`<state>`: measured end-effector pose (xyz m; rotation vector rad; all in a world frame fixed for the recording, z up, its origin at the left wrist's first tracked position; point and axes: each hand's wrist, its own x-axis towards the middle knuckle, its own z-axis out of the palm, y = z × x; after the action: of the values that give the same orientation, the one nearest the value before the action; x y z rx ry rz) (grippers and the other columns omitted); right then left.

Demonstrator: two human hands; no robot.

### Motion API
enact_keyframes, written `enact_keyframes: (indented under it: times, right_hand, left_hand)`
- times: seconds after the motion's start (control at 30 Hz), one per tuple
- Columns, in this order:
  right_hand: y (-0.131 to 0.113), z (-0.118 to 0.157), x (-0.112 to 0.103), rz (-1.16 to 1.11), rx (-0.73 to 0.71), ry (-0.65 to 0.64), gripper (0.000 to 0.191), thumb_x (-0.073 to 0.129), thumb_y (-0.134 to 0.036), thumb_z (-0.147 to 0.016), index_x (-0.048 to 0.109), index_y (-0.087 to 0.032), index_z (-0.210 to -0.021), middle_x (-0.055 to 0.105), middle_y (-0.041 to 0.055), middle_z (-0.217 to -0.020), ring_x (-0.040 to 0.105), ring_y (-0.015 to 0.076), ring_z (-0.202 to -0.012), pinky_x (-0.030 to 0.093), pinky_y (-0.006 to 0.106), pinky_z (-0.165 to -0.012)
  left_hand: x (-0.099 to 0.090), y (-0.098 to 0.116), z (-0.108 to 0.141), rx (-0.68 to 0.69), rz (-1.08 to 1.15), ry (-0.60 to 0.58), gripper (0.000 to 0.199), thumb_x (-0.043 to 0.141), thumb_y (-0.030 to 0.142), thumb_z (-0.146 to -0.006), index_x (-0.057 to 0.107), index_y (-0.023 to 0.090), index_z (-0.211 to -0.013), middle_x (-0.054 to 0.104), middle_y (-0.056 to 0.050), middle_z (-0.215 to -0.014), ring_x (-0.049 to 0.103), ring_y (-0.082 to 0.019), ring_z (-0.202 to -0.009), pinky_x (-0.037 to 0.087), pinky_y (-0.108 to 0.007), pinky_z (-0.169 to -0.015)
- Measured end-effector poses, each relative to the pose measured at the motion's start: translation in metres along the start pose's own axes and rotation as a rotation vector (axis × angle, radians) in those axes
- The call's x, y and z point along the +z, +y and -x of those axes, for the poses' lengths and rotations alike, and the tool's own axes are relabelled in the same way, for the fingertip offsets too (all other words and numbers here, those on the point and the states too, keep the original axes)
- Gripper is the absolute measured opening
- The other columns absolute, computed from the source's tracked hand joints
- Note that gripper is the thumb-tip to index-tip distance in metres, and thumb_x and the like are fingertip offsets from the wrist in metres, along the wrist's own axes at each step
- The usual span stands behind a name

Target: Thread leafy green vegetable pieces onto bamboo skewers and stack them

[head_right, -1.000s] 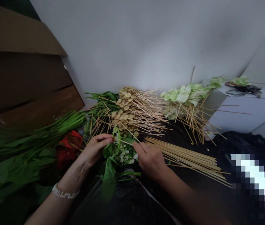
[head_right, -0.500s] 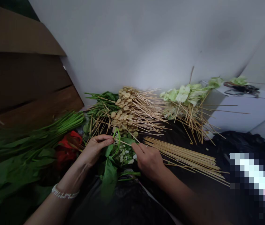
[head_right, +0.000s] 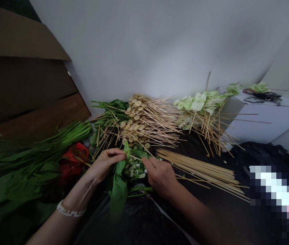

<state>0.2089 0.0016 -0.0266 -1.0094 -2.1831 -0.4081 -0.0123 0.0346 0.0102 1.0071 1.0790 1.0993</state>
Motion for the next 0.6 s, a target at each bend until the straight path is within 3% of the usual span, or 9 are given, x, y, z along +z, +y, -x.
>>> enact_keyframes:
  times: [0.33,0.53,0.6]
  right_hand:
    - [-0.001,0.0,0.001,-0.035,0.03,-0.032,0.031,0.039,-0.006,-0.088,0.063,-0.013,-0.105,0.062,0.0027,-0.072,0.055,0.0135,-0.06,0.038,0.026,-0.055]
    - [0.002,-0.007,-0.009,-0.085,0.063,0.115,0.024,0.038,-0.009,-0.089,0.061,-0.015,-0.094,0.062,0.0047,-0.074,0.056,0.0166,-0.067,0.042,0.028,-0.062]
    - [0.004,-0.008,-0.013,-0.091,0.059,0.154,0.022,0.037,-0.01,-0.09,0.059,-0.016,-0.092,0.06,0.0045,-0.072,0.055,0.0173,-0.067,0.042,0.029,-0.063]
  left_hand:
    - [0.001,0.0,0.002,0.006,-0.027,-0.055,0.027,0.09,0.028,-0.05,0.073,0.014,-0.066,0.068,0.0,-0.064,0.057,-0.009,-0.058,0.044,-0.021,-0.062]
    - [-0.003,0.001,-0.002,0.005,0.107,-0.122,0.041,0.077,0.052,-0.067,0.075,0.013,-0.08,0.068,-0.005,-0.071,0.058,-0.012,-0.064,0.045,-0.021,-0.063]
    - [-0.003,-0.002,-0.005,0.011,0.052,-0.124,0.039,0.075,0.05,-0.07,0.075,0.014,-0.084,0.068,-0.005,-0.072,0.057,-0.011,-0.064,0.043,-0.02,-0.061]
